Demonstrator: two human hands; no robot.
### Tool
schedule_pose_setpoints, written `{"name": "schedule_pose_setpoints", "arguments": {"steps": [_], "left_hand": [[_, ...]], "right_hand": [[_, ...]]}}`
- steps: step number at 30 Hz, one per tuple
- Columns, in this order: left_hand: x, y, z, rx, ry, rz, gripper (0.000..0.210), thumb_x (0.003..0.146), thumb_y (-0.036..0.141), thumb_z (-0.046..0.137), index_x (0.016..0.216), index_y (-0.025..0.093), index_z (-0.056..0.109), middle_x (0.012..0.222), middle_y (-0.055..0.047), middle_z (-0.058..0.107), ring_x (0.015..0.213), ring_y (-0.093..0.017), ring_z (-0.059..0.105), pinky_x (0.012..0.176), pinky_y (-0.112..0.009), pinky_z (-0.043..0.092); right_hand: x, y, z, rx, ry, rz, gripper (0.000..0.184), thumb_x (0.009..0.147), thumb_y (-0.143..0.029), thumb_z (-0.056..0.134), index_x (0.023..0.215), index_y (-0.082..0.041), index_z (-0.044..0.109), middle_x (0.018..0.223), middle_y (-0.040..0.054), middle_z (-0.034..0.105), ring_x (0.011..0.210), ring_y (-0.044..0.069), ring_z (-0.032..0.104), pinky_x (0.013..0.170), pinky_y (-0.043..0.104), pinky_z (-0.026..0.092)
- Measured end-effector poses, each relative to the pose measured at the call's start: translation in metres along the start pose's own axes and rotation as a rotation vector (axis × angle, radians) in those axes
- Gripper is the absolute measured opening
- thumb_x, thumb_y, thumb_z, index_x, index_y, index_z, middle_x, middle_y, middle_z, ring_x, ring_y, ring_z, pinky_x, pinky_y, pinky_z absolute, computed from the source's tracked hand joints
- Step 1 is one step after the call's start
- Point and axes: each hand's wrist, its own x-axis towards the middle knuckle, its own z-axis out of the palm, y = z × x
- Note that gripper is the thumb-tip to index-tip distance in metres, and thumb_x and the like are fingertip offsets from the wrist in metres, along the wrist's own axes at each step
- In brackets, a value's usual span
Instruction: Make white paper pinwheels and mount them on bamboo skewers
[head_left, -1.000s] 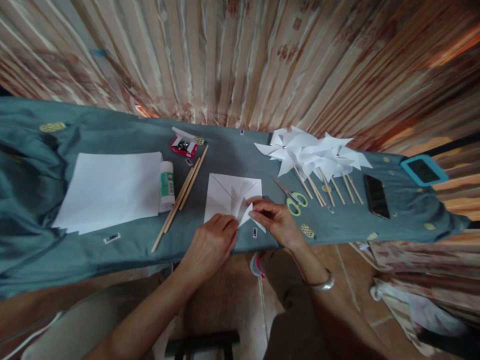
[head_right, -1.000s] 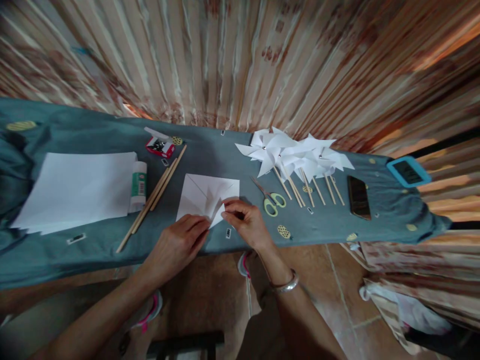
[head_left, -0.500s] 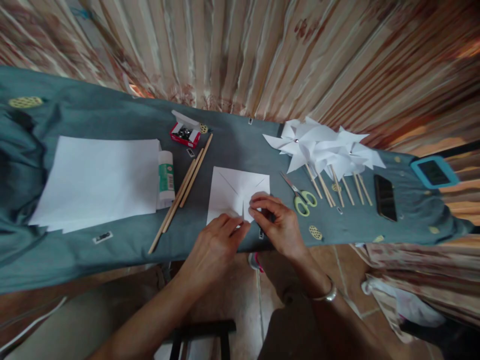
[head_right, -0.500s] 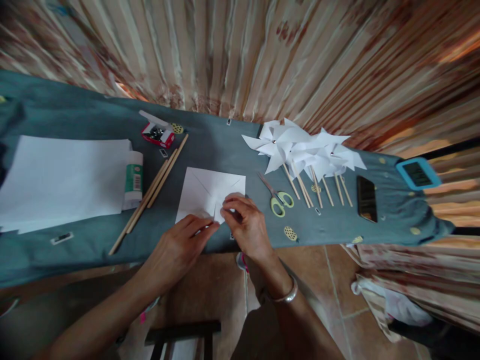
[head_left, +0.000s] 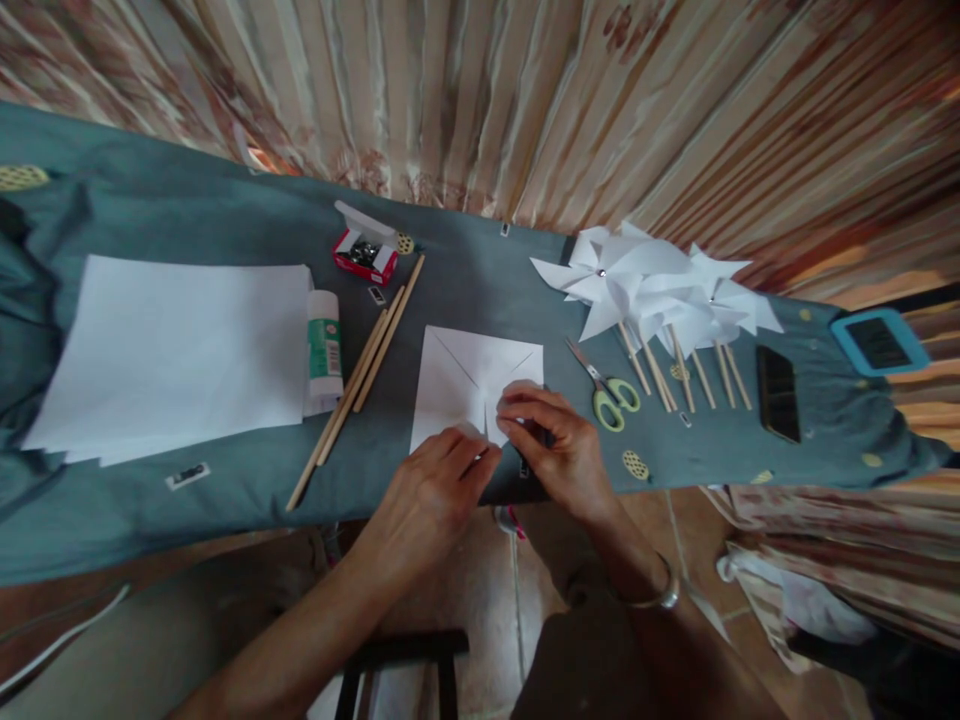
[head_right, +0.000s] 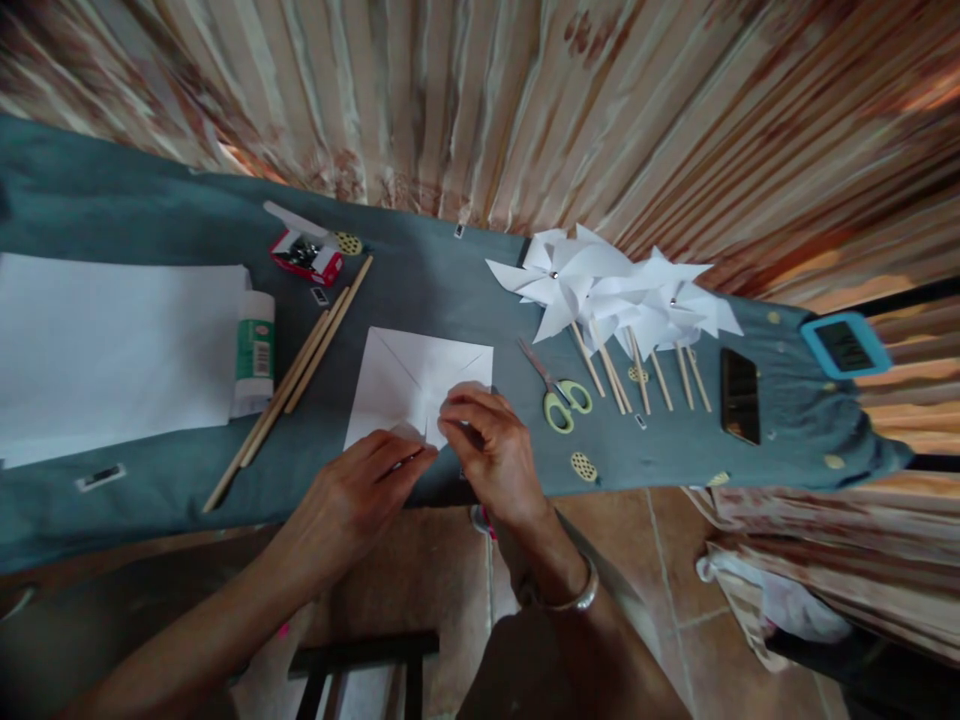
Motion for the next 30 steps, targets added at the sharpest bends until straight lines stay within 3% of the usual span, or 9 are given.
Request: {"name": "schedule_pose_setpoints", "arguments": {"steps": [24,30], "left_hand": [[0.0016,0.0004,0.0021,-0.047,-0.042,-0.063,0.018,0.093,0.011,0.047,0.096,0.012,0.064,0.09,-0.008,0.066,0.084,-0.02,0.058,0.072,-0.033,0.054],[0.0026,-0.0005,0.004,-0.027,-0.005,-0.054,0.02,0.092,0.008,0.045,0.095,0.012,0.065,0.089,-0.008,0.066,0.082,-0.02,0.057,0.07,-0.033,0.054]], "right_hand": [[-0.0017,-0.0043,0.0023,-0.203,-0.013,-0.114,0.017,0.091,-0.022,0.056,0.094,-0.026,0.073,0.109,0.005,0.07,0.106,0.023,0.062,0.096,0.042,0.05],[-0.0044,-0.0042,0.004,-0.255,-0.042,-0.14,0.022,0.092,-0.024,0.053,0.105,-0.028,0.07,0.123,0.0051,0.064,0.114,0.026,0.056,0.101,0.047,0.047]]}}
